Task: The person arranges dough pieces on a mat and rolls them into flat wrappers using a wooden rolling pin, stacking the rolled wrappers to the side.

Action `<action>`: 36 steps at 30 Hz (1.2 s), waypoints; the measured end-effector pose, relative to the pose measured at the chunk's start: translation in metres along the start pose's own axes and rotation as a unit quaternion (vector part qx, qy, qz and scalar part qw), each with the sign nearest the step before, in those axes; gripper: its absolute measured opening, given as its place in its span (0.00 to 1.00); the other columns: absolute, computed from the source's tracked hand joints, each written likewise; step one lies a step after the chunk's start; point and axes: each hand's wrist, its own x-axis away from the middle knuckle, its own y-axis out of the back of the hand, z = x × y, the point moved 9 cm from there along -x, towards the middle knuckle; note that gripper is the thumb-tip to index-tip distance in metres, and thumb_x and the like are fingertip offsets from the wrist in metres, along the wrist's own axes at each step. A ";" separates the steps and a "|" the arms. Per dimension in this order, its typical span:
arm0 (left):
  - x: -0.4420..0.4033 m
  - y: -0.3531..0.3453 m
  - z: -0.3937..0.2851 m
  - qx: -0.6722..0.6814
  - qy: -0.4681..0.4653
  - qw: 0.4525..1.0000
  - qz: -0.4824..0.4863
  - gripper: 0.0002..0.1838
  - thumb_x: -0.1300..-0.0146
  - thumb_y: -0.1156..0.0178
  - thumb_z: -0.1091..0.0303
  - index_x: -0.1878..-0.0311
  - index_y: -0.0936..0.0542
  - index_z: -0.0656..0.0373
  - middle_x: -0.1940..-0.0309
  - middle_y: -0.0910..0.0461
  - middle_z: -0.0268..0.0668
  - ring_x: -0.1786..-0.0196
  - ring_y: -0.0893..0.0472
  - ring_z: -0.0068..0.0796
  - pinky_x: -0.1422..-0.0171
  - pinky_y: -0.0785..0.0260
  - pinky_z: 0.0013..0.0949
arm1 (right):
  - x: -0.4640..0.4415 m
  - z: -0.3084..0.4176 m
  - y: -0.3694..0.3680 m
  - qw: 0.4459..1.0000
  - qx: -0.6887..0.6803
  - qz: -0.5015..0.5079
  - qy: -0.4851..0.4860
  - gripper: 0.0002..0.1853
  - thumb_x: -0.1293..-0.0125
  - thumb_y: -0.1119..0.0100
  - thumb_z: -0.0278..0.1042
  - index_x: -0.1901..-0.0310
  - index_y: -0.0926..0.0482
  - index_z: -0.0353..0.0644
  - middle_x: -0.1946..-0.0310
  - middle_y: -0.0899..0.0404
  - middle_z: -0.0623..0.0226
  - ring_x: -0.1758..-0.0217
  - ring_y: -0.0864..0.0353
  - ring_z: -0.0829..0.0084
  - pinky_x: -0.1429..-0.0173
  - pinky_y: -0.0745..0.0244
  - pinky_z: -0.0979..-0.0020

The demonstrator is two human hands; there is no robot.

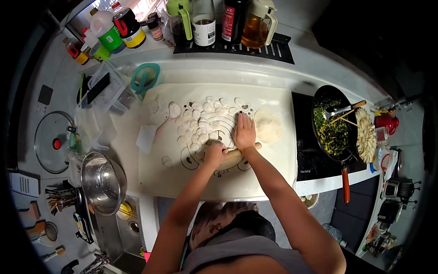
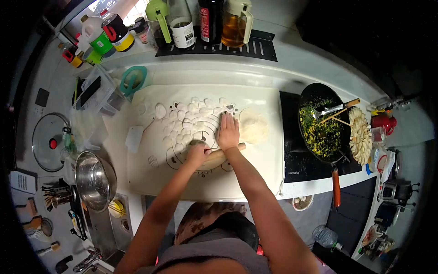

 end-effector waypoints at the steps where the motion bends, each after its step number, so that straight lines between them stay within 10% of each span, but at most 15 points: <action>1: 0.002 0.000 -0.004 0.005 -0.010 1.000 -0.004 0.10 0.46 0.36 0.63 0.66 0.18 0.59 0.69 0.18 0.44 0.64 0.20 0.45 0.59 0.29 0.42 | 0.010 -0.002 0.005 1.000 -0.017 0.008 -0.007 0.29 0.35 0.55 0.37 0.34 0.40 0.32 0.33 0.38 0.51 0.28 0.43 0.58 0.25 0.54 0.53; 9: 0.010 -0.009 0.003 0.115 0.013 0.993 0.018 0.11 0.44 0.35 0.64 0.63 0.19 0.60 0.68 0.18 0.43 0.64 0.19 0.42 0.58 0.28 0.38 | 0.148 -0.013 0.047 0.994 0.003 0.105 0.036 0.32 0.38 0.53 0.37 0.33 0.42 0.32 0.32 0.41 0.50 0.28 0.43 0.55 0.26 0.53 0.49; 21: 0.016 0.014 0.004 0.014 0.012 1.000 -0.010 0.08 0.46 0.36 0.65 0.66 0.17 0.59 0.68 0.19 0.44 0.60 0.20 0.45 0.55 0.29 0.42 | 0.003 0.019 0.007 0.999 -0.009 -0.033 0.013 0.27 0.33 0.56 0.37 0.36 0.38 0.30 0.35 0.36 0.49 0.31 0.39 0.54 0.27 0.49 0.52; 30: 0.025 0.015 -0.012 0.084 -0.057 0.992 -0.081 0.09 0.41 0.38 0.64 0.65 0.23 0.61 0.71 0.20 0.43 0.64 0.20 0.45 0.61 0.30 0.42 | 0.127 -0.011 0.030 0.966 -0.091 0.236 0.054 0.44 0.40 0.52 0.71 0.33 0.37 0.41 0.28 0.47 0.54 0.24 0.52 0.53 0.24 0.61 0.52; 36: -0.038 0.009 -0.088 0.174 -0.109 0.978 -0.042 0.10 0.39 0.39 0.66 0.58 0.21 0.62 0.66 0.18 0.43 0.67 0.21 0.43 0.58 0.28 0.36 | 0.148 -0.025 0.058 0.955 -0.147 0.178 0.187 0.25 0.49 0.31 0.45 0.47 0.21 0.54 0.38 0.33 0.67 0.32 0.38 0.59 0.29 0.48 0.52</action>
